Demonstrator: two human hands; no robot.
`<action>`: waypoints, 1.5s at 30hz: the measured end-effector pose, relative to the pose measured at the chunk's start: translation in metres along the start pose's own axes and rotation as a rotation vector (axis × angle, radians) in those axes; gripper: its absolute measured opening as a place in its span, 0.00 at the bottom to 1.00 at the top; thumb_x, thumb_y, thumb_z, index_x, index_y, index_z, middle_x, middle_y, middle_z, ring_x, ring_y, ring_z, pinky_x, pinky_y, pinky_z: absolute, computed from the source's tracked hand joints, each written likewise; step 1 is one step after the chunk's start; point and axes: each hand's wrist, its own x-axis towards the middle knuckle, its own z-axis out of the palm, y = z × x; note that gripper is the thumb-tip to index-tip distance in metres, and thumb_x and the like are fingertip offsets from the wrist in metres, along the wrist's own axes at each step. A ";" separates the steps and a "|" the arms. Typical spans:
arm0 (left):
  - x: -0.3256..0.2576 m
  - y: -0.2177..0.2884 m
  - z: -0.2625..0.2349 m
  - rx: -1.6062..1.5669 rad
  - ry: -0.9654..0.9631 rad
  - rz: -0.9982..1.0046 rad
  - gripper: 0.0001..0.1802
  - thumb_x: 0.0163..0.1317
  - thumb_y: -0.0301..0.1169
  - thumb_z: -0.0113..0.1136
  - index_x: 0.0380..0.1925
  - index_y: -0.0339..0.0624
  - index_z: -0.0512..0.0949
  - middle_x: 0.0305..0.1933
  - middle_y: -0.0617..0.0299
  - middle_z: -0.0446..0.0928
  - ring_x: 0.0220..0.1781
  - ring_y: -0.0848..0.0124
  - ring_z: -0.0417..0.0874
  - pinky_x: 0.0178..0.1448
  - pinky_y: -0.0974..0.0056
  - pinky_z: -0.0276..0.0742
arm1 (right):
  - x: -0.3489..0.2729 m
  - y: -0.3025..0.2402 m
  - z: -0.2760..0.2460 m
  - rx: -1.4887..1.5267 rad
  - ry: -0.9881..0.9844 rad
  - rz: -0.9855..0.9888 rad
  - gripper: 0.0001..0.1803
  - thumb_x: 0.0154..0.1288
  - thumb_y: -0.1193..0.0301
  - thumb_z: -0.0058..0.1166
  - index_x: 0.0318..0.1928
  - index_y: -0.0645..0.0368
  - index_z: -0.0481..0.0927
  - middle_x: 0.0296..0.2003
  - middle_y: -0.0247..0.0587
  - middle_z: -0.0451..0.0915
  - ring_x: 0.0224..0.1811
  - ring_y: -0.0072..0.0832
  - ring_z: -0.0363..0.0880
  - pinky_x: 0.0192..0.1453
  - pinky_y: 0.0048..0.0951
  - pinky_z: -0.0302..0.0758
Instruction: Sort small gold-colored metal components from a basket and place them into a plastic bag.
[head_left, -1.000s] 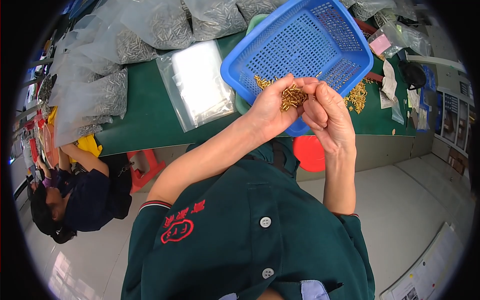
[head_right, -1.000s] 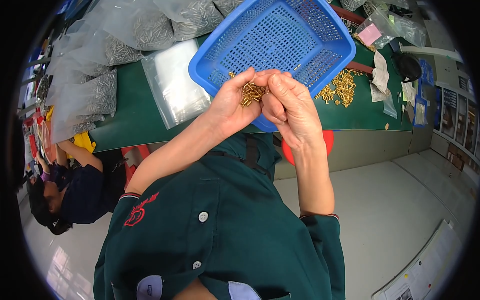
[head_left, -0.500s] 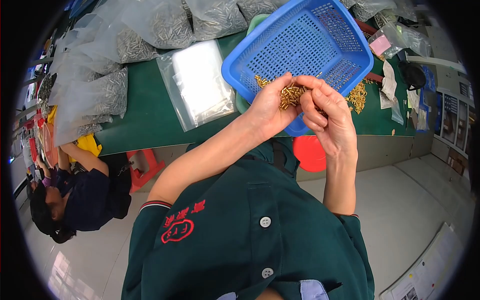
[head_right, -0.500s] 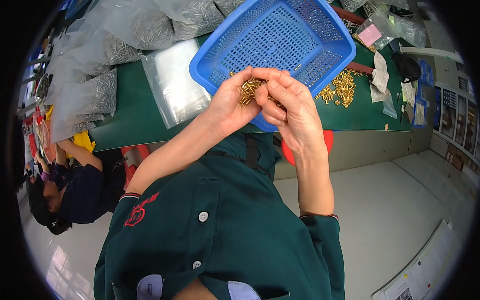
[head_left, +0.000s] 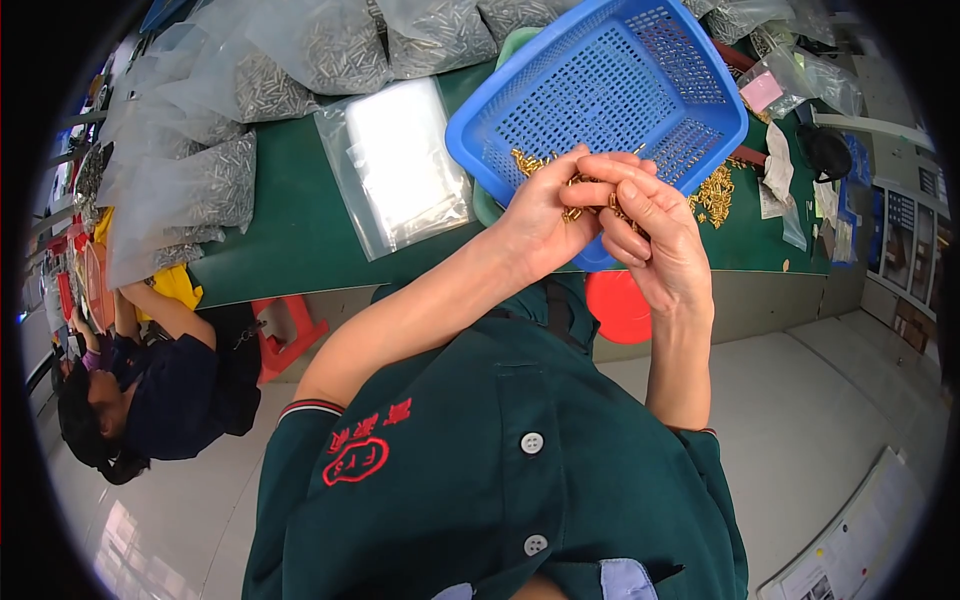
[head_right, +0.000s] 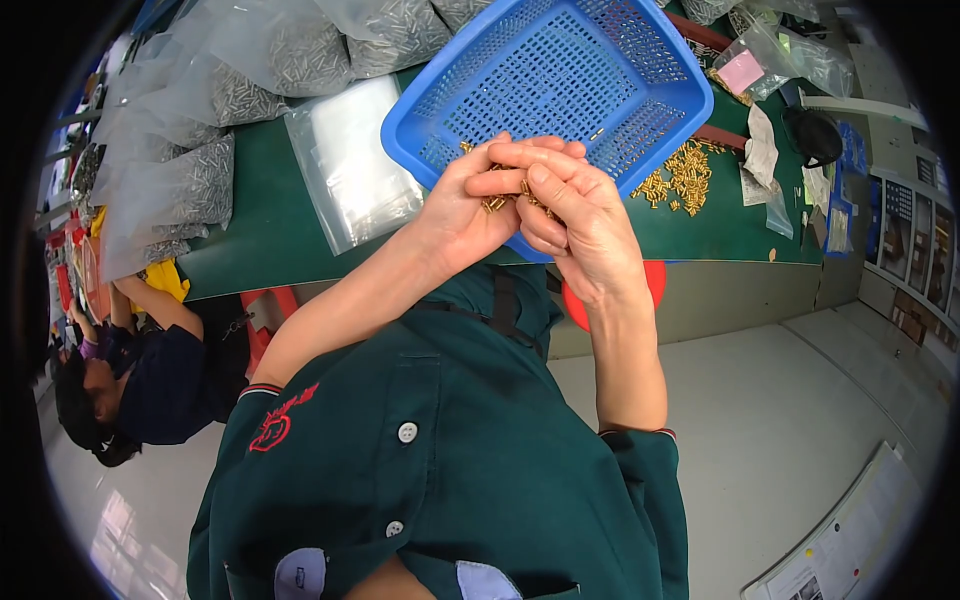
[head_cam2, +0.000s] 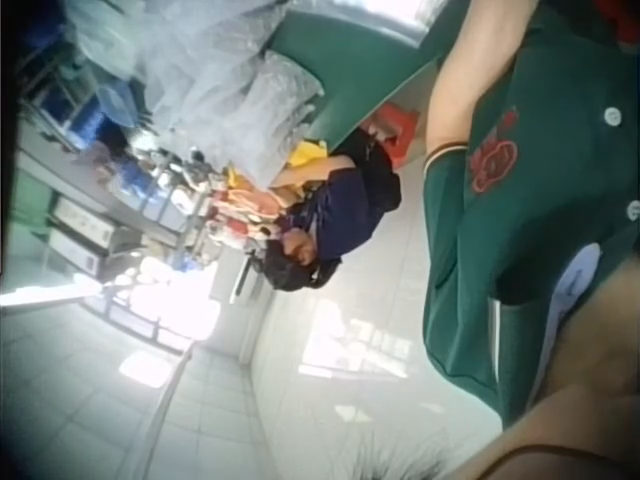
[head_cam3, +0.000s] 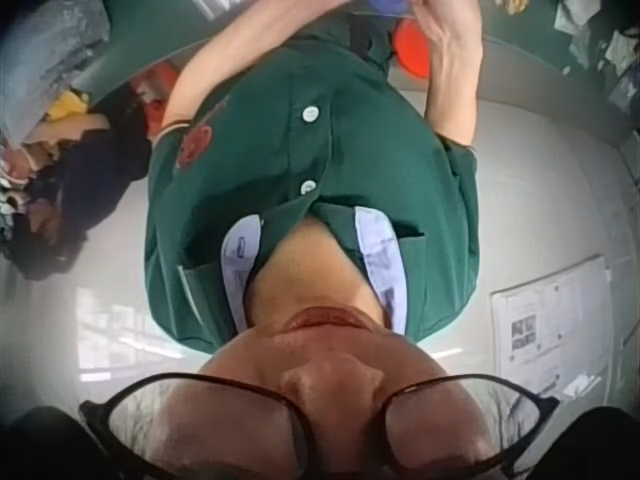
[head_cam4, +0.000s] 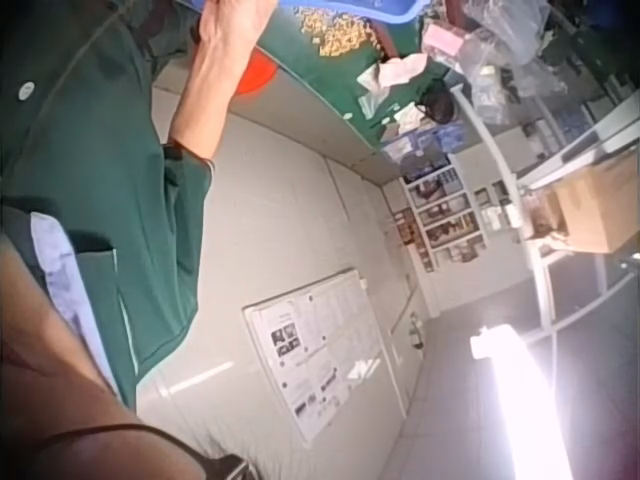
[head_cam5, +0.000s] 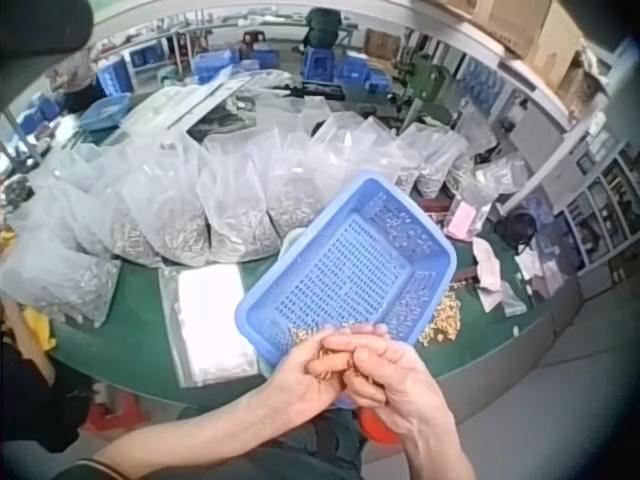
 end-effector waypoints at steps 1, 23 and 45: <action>0.000 0.000 0.000 -0.006 -0.004 0.003 0.24 0.67 0.40 0.30 0.46 0.27 0.67 0.54 0.45 0.66 0.58 0.59 0.67 0.62 0.59 0.63 | 0.000 0.000 0.001 0.002 0.011 0.001 0.15 0.65 0.74 0.40 0.49 0.71 0.71 0.39 0.50 0.79 0.14 0.09 0.52 0.17 0.13 0.51; 0.000 -0.001 0.001 0.119 0.059 -0.020 0.23 0.67 0.38 0.29 0.47 0.31 0.69 0.54 0.50 0.68 0.58 0.62 0.67 0.62 0.58 0.64 | -0.003 0.001 0.005 -0.017 0.022 -0.041 0.23 0.70 0.60 0.33 0.50 0.68 0.71 0.14 0.38 0.72 0.09 0.12 0.50 0.14 0.14 0.50; 0.000 -0.003 -0.005 0.014 0.135 -0.001 0.21 0.67 0.38 0.30 0.44 0.34 0.70 0.45 0.55 0.73 0.49 0.65 0.73 0.59 0.59 0.66 | -0.003 -0.006 -0.014 0.278 -0.045 0.003 0.15 0.65 0.72 0.40 0.47 0.72 0.70 0.27 0.38 0.73 0.16 0.12 0.57 0.17 0.13 0.55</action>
